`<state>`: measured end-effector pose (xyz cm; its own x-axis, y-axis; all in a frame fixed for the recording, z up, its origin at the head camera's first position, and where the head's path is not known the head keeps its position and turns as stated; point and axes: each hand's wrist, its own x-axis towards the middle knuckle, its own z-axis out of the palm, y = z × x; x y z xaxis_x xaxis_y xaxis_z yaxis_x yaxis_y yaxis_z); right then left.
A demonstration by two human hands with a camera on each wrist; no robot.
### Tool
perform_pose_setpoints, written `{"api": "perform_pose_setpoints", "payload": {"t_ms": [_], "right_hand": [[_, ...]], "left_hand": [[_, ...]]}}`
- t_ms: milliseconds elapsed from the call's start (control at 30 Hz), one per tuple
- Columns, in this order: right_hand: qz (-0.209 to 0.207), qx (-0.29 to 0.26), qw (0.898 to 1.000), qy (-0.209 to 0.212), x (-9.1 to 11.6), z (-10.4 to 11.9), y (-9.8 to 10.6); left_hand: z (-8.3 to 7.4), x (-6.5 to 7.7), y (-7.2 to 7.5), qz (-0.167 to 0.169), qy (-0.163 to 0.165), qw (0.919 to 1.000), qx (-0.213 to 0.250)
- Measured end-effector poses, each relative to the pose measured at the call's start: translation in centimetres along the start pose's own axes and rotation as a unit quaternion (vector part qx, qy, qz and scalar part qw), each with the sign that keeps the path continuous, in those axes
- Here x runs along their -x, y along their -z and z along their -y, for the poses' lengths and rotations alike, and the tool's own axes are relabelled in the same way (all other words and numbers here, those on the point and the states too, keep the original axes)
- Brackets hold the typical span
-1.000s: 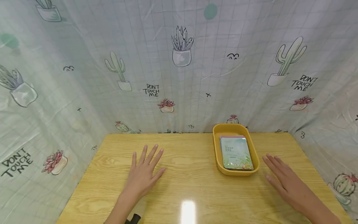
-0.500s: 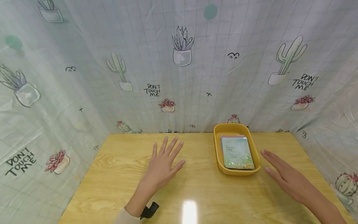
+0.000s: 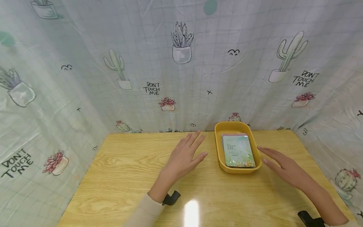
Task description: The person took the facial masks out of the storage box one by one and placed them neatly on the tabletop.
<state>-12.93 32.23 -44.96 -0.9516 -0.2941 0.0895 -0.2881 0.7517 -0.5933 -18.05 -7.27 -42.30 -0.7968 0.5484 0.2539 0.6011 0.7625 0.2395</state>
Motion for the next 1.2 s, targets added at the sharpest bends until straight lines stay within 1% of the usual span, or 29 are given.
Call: {"api": "perform_pose_setpoints", "payload": {"t_ms": [100,233,333,467,667,800,900,967,1067,1200], "right_hand": [[0.002,-0.026,1.000,0.007,-0.8,-1.3,-0.3],[0.019,-0.064,0.998,-0.007,-2.0,-3.0,-0.4],[0.041,-0.106,0.993,-0.023,-3.0,-4.0,-0.5],[0.070,-0.156,0.984,-0.045,-4.0,-5.3,-0.8],[0.085,-0.199,0.975,-0.047,-4.9,-6.9,-1.5],[0.094,-0.208,0.972,-0.049,-4.9,-7.5,-1.8],[0.095,-0.213,0.971,-0.048,-4.9,-7.7,-1.8],[0.095,-0.221,0.969,-0.046,-5.0,-7.9,-1.8],[0.097,-0.234,0.966,-0.046,-5.2,-8.0,-1.9],[0.099,-0.239,0.964,-0.056,-5.5,-8.1,-2.0]], "left_hand": [[-0.6,-1.4,-0.5,0.000,-0.025,0.9997,0.008],[-1.4,-3.2,-0.6,-0.003,-0.051,0.9982,0.032],[-1.9,-4.3,-0.5,0.001,-0.051,0.9969,0.060],[-2.6,-5.4,-0.6,0.013,-0.046,0.9939,0.100],[-3.6,-6.9,-0.3,0.024,-0.039,0.9889,0.142],[-4.0,-8.5,-0.4,0.033,-0.052,0.9843,0.165],[-4.0,-10.0,-0.7,0.043,-0.068,0.9787,0.189],[-3.9,-11.0,-0.9,0.051,-0.072,0.9744,0.207],[-3.8,-12.7,-1.4,0.071,-0.061,0.9666,0.239],[-3.6,-15.1,-2.5,0.114,-0.040,0.9556,0.269]]}}
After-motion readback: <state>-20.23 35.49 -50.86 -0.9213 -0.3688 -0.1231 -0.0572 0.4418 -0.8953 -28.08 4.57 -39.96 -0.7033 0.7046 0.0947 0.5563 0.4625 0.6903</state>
